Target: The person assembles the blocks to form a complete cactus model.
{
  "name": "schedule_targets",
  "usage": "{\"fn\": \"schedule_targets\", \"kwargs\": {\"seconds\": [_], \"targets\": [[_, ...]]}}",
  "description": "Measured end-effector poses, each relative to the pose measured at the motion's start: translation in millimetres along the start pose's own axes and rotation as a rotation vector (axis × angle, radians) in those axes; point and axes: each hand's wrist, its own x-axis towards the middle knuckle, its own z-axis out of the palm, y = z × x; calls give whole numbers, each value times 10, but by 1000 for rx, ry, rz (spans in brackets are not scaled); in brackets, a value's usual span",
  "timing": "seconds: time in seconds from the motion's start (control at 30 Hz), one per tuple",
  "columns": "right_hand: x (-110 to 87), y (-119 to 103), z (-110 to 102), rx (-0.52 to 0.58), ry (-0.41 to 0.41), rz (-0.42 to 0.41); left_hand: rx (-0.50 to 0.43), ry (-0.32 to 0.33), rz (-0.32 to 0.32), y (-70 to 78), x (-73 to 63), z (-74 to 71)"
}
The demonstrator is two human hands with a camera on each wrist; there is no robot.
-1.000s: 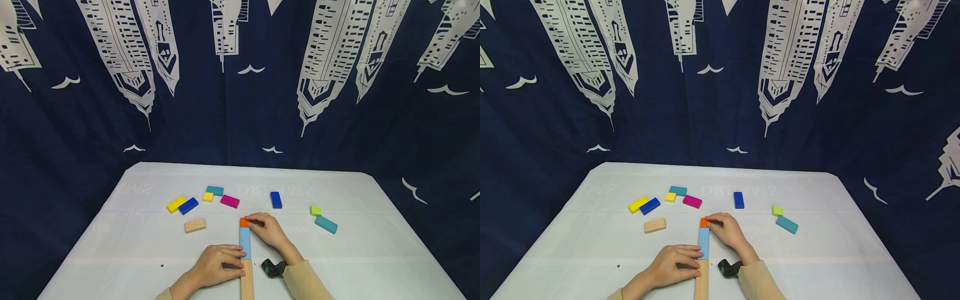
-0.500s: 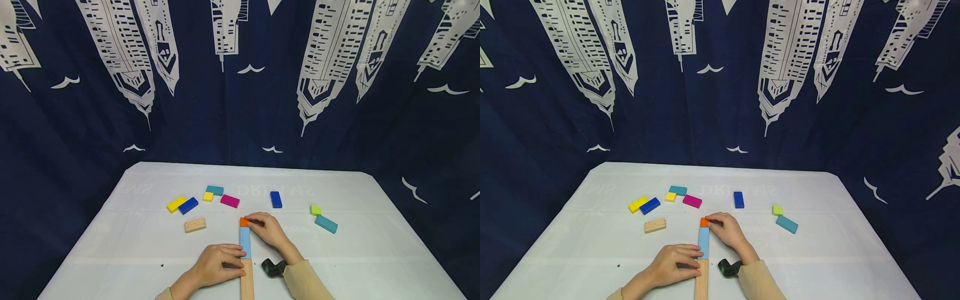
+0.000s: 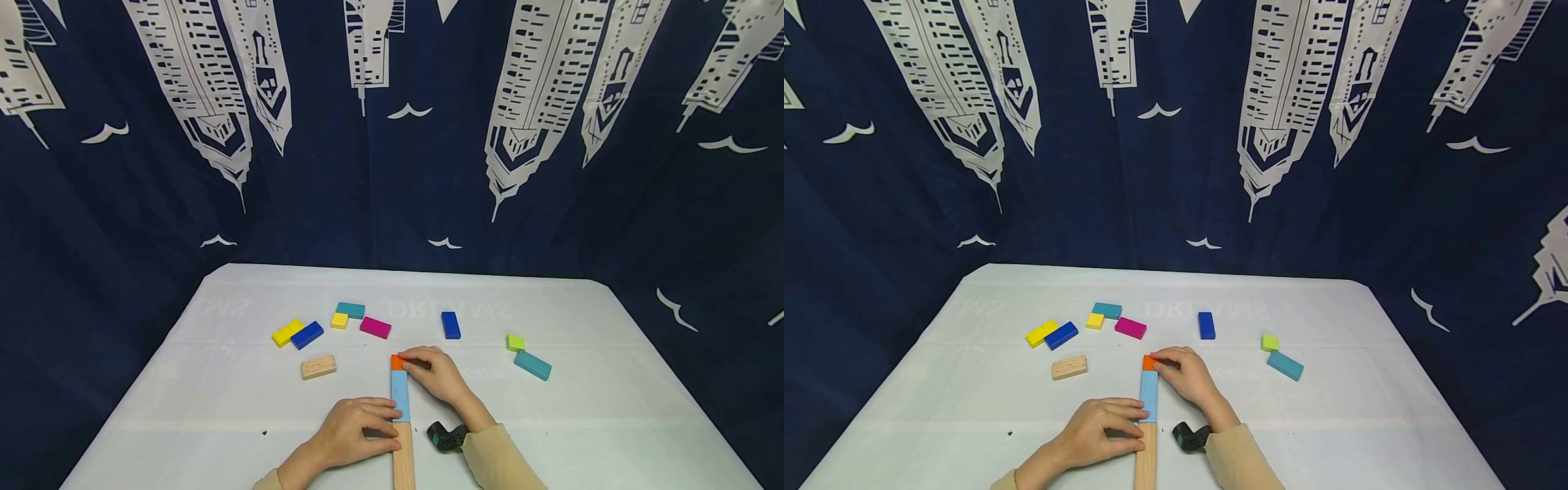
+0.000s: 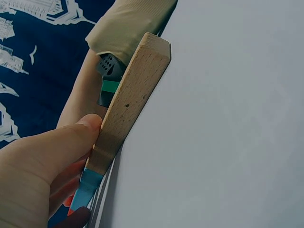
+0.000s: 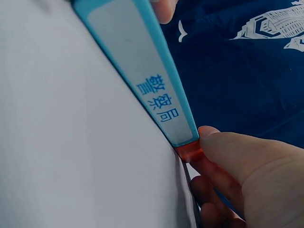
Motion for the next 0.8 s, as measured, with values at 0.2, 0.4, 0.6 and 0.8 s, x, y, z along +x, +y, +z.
{"fn": "schedule_targets", "kwargs": {"seconds": [0.2, 0.4, 0.6, 0.8], "targets": [[-4, -14, 5, -11, 14, 13, -1, 0, -3, 0, 1, 0], [16, -27, -24, 39, 86, 70, -2, 1, 0, -5, 2, 6], [90, -5, -212, 96, 275, 245, -2, 1, -4, -9, 0, 16], [199, 157, -416, 18, 381, 472, -2, 8, -1, -15, -10, 15]]}}
